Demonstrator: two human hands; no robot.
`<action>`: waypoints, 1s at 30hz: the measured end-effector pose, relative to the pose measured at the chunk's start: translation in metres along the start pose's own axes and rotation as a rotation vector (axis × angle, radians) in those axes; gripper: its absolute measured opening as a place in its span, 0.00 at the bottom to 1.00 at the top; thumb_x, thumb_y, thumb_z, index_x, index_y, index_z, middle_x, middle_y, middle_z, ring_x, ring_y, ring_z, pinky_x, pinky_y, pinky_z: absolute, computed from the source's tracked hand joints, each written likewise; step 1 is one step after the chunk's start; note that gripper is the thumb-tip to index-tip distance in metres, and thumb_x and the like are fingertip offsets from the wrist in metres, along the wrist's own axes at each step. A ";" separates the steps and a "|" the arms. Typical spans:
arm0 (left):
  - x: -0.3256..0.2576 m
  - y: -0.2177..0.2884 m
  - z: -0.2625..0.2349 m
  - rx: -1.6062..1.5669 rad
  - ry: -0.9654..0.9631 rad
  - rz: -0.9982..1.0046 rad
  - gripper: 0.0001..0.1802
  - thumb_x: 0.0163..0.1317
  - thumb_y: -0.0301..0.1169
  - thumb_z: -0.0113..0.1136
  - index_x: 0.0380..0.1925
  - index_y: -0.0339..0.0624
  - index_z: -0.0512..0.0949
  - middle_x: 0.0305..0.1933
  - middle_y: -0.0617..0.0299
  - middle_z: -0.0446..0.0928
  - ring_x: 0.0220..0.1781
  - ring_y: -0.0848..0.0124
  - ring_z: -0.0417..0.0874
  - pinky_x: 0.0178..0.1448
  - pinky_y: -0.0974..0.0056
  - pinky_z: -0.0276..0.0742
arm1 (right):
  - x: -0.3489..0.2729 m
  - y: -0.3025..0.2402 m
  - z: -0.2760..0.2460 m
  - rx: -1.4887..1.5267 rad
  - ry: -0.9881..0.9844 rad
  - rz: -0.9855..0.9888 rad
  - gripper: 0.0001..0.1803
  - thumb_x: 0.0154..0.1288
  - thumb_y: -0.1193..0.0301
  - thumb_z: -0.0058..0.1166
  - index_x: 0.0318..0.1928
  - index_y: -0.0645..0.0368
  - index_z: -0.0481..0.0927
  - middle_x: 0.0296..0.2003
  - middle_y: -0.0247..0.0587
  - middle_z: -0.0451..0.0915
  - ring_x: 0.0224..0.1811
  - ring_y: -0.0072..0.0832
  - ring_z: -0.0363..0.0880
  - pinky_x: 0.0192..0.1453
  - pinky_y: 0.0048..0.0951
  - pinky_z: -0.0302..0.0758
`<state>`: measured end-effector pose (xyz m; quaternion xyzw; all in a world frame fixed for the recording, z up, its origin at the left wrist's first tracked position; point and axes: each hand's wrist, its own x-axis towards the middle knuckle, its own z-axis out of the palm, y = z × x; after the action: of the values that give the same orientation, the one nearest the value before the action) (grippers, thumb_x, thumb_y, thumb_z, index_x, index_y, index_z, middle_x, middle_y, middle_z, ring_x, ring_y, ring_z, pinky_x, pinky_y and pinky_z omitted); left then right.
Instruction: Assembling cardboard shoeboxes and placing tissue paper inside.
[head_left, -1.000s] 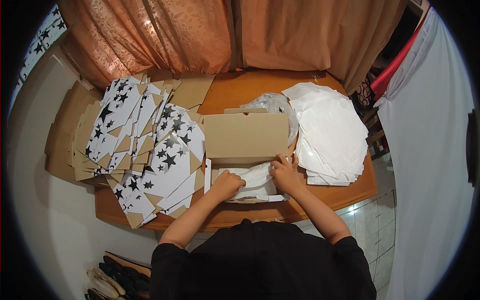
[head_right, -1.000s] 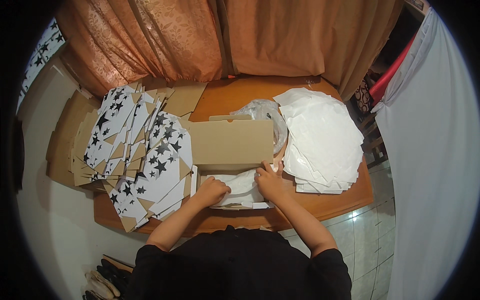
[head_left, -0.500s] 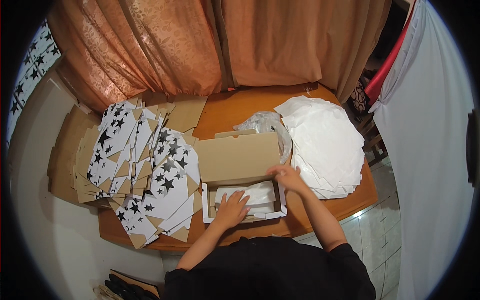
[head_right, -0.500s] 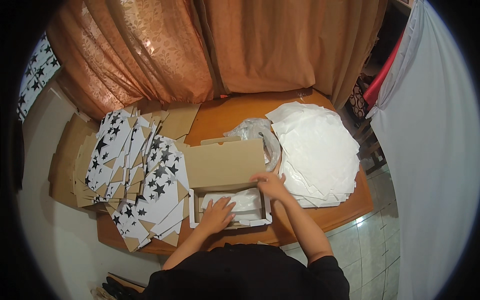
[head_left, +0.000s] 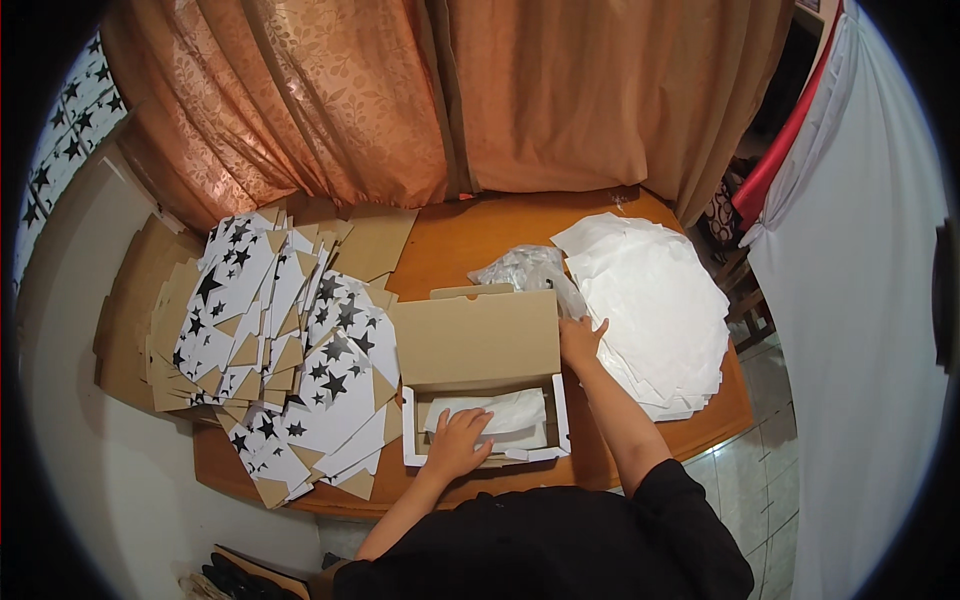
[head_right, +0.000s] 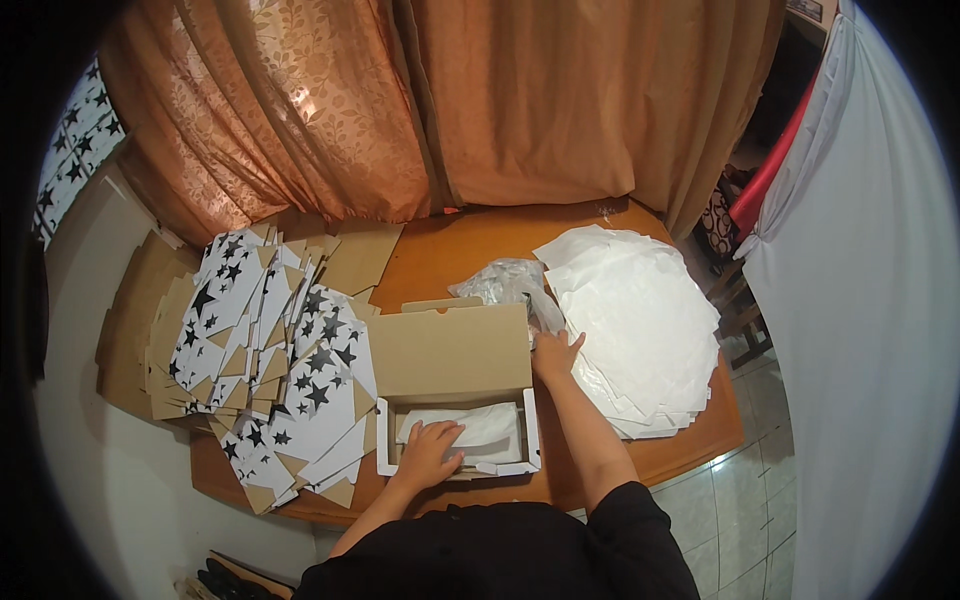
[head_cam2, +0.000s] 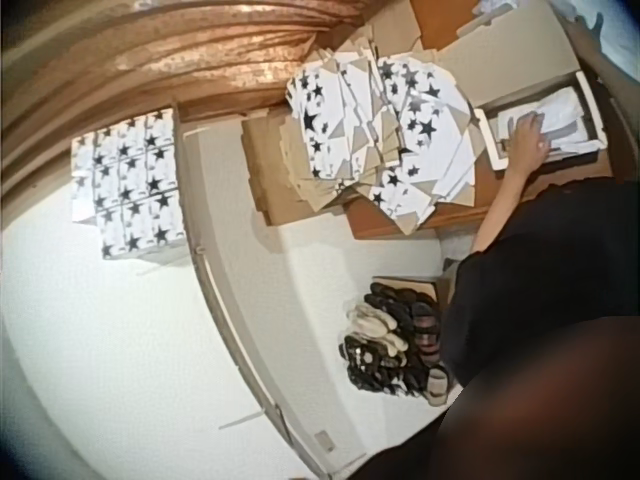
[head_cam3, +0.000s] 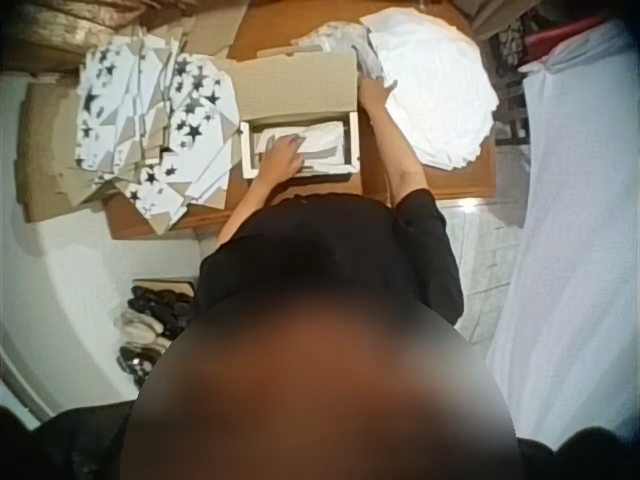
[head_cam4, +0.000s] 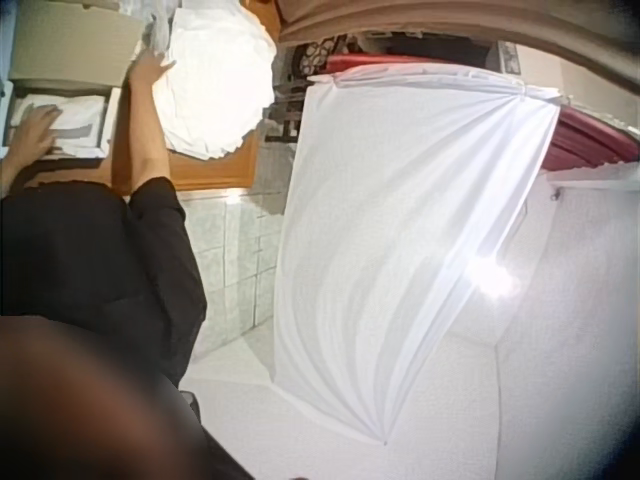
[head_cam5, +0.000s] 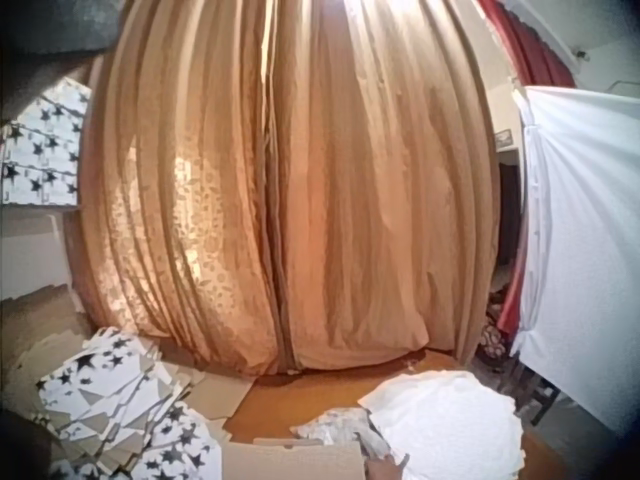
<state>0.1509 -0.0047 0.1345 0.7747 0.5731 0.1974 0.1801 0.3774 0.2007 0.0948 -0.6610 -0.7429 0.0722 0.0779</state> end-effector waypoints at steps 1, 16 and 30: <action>0.000 0.000 -0.001 0.011 -0.001 0.017 0.25 0.53 0.38 0.58 0.52 0.45 0.72 0.55 0.55 0.71 0.58 0.59 0.71 0.64 0.41 0.55 | 0.000 -0.001 0.000 -0.064 -0.027 0.038 0.17 0.58 0.65 0.50 0.49 0.45 0.77 0.45 0.31 0.79 0.55 0.38 0.68 0.65 0.70 0.38; 0.004 0.001 -0.006 -0.058 0.058 0.025 0.25 0.46 0.25 0.57 0.49 0.44 0.74 0.49 0.57 0.74 0.48 0.58 0.76 0.51 0.57 0.69 | 0.014 -0.002 0.029 -0.167 0.067 0.003 0.15 0.62 0.63 0.43 0.45 0.46 0.80 0.42 0.34 0.76 0.54 0.38 0.67 0.64 0.67 0.44; 0.050 -0.026 0.008 0.293 0.298 0.136 0.10 0.48 0.24 0.51 0.32 0.47 0.74 0.24 0.65 0.70 0.30 0.65 0.74 0.34 0.59 0.63 | 0.015 -0.003 0.016 -0.052 0.363 -0.038 0.06 0.53 0.66 0.52 0.30 0.47 0.82 0.37 0.28 0.74 0.53 0.31 0.66 0.57 0.59 0.50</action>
<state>0.1470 0.0506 0.1192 0.7917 0.5624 0.2359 -0.0350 0.3695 0.2155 0.0804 -0.6506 -0.7307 -0.0689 0.1950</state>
